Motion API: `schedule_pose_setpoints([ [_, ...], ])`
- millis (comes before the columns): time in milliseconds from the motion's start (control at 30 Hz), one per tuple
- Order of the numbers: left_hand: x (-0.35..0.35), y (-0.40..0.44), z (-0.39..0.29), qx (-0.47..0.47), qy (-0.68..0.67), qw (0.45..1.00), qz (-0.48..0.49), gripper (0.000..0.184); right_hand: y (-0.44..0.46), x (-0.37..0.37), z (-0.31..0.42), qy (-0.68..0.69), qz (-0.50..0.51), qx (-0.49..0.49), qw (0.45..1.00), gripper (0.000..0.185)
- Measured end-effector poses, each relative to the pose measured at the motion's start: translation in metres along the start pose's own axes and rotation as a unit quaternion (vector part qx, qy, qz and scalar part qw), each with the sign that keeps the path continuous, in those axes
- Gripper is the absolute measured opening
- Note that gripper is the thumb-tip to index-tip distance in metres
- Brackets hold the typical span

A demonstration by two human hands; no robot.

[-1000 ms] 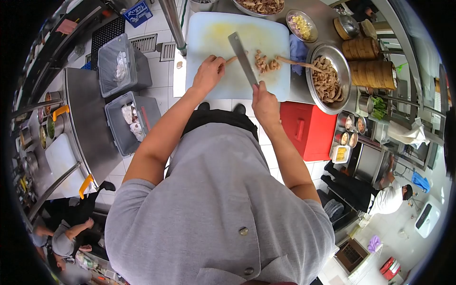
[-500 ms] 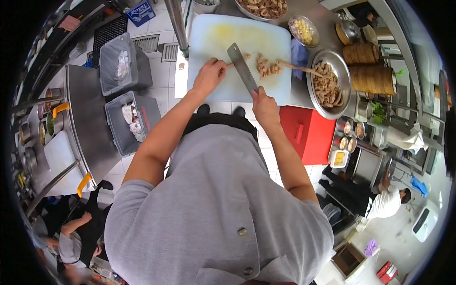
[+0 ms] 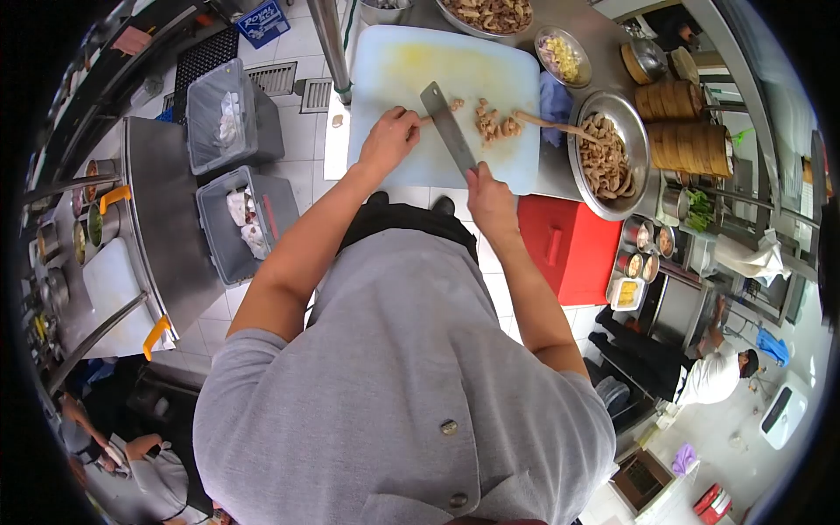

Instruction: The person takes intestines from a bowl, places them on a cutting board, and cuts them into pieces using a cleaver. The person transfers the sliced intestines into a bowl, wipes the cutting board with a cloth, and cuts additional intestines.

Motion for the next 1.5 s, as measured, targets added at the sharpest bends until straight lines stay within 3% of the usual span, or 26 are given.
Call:
schedule_pose_setpoints([
  [167,-0.002,-0.003,0.001,0.012,0.012,1.000,0.005,0.011,0.003,0.005,-0.016,0.026,-0.052,0.008,0.998,0.029],
  [433,0.016,-0.011,-0.008,0.020,-0.001,1.000,-0.020,0.014,-0.030,0.031,0.020,0.080,-0.073,0.033,0.994,0.027],
  [567,0.011,-0.009,-0.009,0.002,-0.011,1.000,-0.020,0.014,-0.021,0.003,0.007,0.011,0.013,-0.002,1.000,0.028],
  [700,0.002,-0.002,-0.006,-0.004,0.013,1.000,0.015,0.012,-0.017,-0.004,-0.003,-0.004,0.018,-0.007,1.000,0.029],
  [867,0.004,-0.006,-0.009,0.018,0.008,0.999,0.033,0.014,-0.014,0.007,-0.010,0.036,-0.051,-0.002,0.998,0.027],
  [1000,0.020,-0.012,-0.006,0.019,0.002,1.000,-0.010,0.017,-0.027,0.024,0.003,0.065,-0.053,0.003,0.996,0.029],
  [1067,0.025,-0.016,-0.002,0.018,0.008,0.999,-0.030,0.020,-0.034,0.026,0.013,0.067,-0.106,0.067,0.990,0.025],
  [1133,0.032,-0.018,-0.002,0.012,0.005,0.999,-0.050,0.020,-0.035,0.017,0.015,0.069,-0.083,0.058,0.992,0.025],
  [1200,0.030,-0.018,-0.004,0.034,-0.009,0.999,-0.021,0.019,-0.033,0.008,0.012,0.070,-0.064,0.049,0.994,0.026],
  [1267,0.024,-0.017,-0.007,0.054,-0.022,0.998,0.005,0.018,-0.026,-0.007,0.002,-0.020,0.005,0.001,1.000,0.027],
  [1367,0.012,-0.014,-0.012,0.000,0.004,1.000,0.026,0.017,-0.022,-0.007,-0.006,0.008,-0.022,0.033,0.999,0.027],
  [1500,-0.002,-0.011,-0.010,-0.002,0.024,0.999,0.037,0.017,-0.023,0.000,-0.022,0.065,-0.049,0.047,0.996,0.027],
])
Point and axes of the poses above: each hand's wrist, its own y-axis towards the middle knuckle, its own x-axis out of the back of the hand, z = x × y, the point moved 3 cm from there along y, towards the middle knuckle, and after that the axes turned 2 degrees about y, right-handed, at the moved point
